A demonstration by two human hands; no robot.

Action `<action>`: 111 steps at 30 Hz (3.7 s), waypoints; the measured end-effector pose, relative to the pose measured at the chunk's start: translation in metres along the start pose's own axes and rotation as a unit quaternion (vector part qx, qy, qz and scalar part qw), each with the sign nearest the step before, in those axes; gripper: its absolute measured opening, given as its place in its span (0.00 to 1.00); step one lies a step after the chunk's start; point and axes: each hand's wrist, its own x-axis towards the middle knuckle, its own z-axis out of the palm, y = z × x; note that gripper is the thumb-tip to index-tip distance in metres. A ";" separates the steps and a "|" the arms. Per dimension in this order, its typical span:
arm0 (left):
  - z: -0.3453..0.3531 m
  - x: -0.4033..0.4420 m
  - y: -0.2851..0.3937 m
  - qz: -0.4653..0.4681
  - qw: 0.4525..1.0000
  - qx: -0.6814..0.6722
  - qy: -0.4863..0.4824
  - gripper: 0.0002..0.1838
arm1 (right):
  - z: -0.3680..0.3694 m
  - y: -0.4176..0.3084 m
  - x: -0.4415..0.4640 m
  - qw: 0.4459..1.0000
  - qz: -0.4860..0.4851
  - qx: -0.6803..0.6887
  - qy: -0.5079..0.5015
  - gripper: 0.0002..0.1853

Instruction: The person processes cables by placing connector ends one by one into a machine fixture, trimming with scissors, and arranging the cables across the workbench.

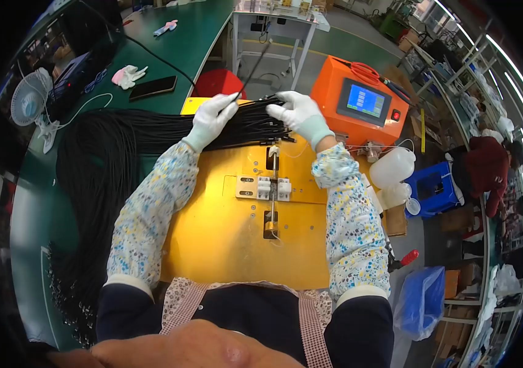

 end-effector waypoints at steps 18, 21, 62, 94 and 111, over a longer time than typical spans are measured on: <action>-0.003 -0.075 0.132 -0.161 0.934 -0.152 -0.279 0.13 | 0.027 -0.001 -0.156 0.903 0.023 0.429 0.011 0.13; 0.003 -0.082 0.139 -0.161 0.939 -0.142 -0.270 0.11 | 0.037 0.007 -0.159 0.929 0.043 0.368 -0.015 0.10; 0.003 -0.093 0.117 0.088 0.911 0.223 -0.335 0.23 | 0.033 0.032 -0.127 0.991 -0.063 -0.027 0.113 0.07; 0.010 -0.092 0.109 0.162 0.942 0.196 -0.220 0.17 | 0.008 0.017 -0.115 0.872 -0.251 -0.311 0.284 0.09; 0.010 -0.093 0.112 0.135 0.941 0.189 -0.246 0.21 | 0.058 0.029 -0.153 0.989 -0.111 0.004 0.094 0.03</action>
